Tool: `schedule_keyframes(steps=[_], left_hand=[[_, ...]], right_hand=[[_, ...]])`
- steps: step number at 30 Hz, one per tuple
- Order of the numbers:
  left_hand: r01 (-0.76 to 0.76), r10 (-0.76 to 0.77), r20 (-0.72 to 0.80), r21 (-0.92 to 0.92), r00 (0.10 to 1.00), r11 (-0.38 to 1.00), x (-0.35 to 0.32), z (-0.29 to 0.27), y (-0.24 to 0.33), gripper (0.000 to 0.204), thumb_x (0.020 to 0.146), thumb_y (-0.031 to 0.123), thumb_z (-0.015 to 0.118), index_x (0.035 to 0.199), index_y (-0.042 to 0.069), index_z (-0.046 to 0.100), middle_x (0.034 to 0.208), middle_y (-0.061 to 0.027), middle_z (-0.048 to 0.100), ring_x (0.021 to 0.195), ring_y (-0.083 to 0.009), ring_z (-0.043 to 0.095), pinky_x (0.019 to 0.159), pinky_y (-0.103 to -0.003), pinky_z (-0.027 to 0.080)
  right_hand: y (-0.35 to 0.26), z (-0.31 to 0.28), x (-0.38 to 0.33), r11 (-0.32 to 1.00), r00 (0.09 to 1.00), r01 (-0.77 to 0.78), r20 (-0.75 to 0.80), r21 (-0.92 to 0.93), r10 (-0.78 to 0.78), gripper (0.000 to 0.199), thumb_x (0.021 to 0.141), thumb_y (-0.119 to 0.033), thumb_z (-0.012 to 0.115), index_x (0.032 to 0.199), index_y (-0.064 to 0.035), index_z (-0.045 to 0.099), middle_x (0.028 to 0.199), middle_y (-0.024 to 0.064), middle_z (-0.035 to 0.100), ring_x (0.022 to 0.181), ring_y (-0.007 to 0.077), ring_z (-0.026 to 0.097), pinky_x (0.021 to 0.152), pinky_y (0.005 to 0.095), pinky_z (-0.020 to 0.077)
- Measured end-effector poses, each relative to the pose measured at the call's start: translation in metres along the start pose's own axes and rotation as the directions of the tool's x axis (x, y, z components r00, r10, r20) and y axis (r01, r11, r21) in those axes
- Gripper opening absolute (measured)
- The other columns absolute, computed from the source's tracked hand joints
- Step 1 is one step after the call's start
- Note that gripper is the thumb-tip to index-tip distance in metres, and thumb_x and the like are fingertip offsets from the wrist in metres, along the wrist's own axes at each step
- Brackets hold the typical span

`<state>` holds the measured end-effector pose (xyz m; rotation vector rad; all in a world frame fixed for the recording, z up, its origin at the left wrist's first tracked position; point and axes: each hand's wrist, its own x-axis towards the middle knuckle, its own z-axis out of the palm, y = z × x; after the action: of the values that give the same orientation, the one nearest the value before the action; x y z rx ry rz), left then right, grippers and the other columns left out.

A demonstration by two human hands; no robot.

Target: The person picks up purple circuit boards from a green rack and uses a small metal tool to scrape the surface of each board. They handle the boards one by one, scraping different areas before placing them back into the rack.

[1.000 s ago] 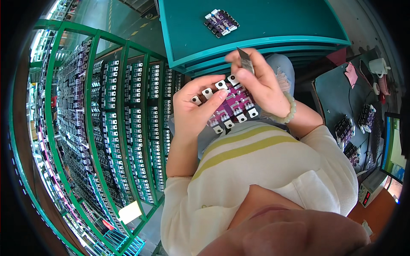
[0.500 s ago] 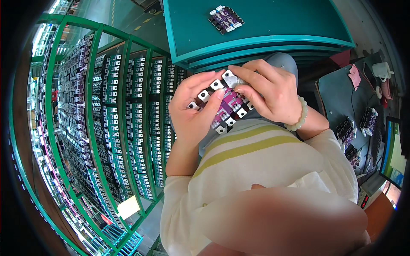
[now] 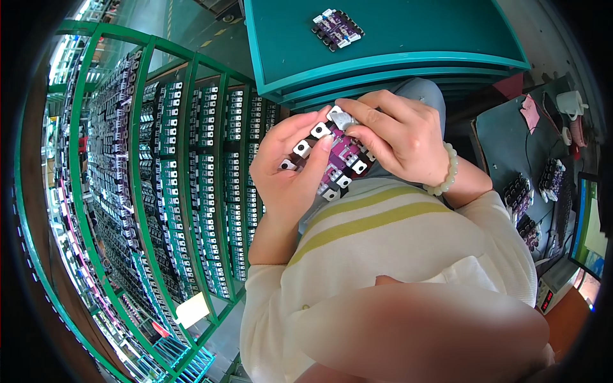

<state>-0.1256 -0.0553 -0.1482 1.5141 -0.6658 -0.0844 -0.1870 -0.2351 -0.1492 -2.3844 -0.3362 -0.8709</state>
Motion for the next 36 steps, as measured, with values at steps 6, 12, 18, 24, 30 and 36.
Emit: schedule_keyframes(steps=[6,12,18,24,30,36], left_hand=[[0.009,-0.009,-0.008,-0.004,1.0,1.0,-0.002,-0.001,0.001,0.034,0.077,-0.01,0.065,0.11,-0.006,0.057,0.105,-0.0171,0.066,0.097,-0.016,0.063,0.085,-0.026,0.049],[0.027,-0.027,-0.017,-0.02,0.999,0.999,-0.002,0.0,0.001,0.034,0.077,-0.011,0.064,0.11,-0.007,0.057,0.105,-0.0179,0.066,0.098,-0.0171,0.063,0.087,-0.026,0.049],[0.053,-0.053,-0.013,-0.024,0.998,0.998,-0.002,0.0,0.004,0.034,0.077,-0.011,0.063,0.11,-0.007,0.056,0.106,-0.0194,0.066,0.099,-0.0178,0.063,0.087,-0.026,0.048],[0.057,-0.057,-0.004,-0.017,0.998,0.998,-0.002,-0.003,0.001,0.035,0.077,-0.012,0.062,0.111,-0.007,0.055,0.107,-0.0199,0.066,0.101,-0.0183,0.063,0.088,-0.026,0.048],[0.067,-0.067,-0.012,-0.016,0.998,0.998,-0.003,-0.003,0.003,0.035,0.077,-0.012,0.063,0.111,-0.007,0.056,0.107,-0.0198,0.066,0.101,-0.0181,0.063,0.088,-0.026,0.048],[0.051,-0.051,-0.007,-0.004,0.999,0.999,-0.004,-0.005,0.0,0.035,0.077,-0.011,0.063,0.111,-0.006,0.056,0.107,-0.02,0.066,0.1,-0.0179,0.063,0.088,-0.026,0.048]], right_hand=[[-0.001,-0.001,0.0,1.0,1.0,0.001,0.028,-0.021,0.0,0.027,0.078,-0.017,0.066,0.103,-0.0064,0.066,0.083,0.0035,0.061,0.065,0.0199,0.061,0.056,0.03,0.05],[-0.002,0.002,-0.001,1.0,1.0,-0.015,0.005,-0.019,0.015,0.027,0.078,-0.017,0.066,0.103,-0.006,0.066,0.083,0.0037,0.061,0.065,0.02,0.061,0.056,0.03,0.0499],[-0.001,0.003,-0.001,1.0,1.0,-0.012,0.018,-0.002,0.013,0.027,0.078,-0.017,0.067,0.103,-0.0058,0.066,0.083,0.0041,0.062,0.066,0.0207,0.061,0.057,0.0301,0.0502],[0.001,0.003,0.0,1.0,0.999,0.007,0.036,0.005,-0.007,0.027,0.078,-0.017,0.067,0.102,-0.0053,0.066,0.083,0.0048,0.062,0.066,0.021,0.061,0.057,0.0301,0.0504],[-0.001,0.008,-0.001,1.0,1.0,-0.013,-0.004,-0.008,0.013,0.028,0.078,-0.017,0.067,0.103,-0.0054,0.066,0.084,0.0046,0.062,0.066,0.0209,0.062,0.057,0.03,0.0505],[0.0,0.006,0.0,1.0,1.0,0.011,0.016,0.005,-0.011,0.028,0.078,-0.017,0.067,0.103,-0.0052,0.066,0.084,0.0049,0.062,0.066,0.021,0.062,0.058,0.0303,0.0508]])
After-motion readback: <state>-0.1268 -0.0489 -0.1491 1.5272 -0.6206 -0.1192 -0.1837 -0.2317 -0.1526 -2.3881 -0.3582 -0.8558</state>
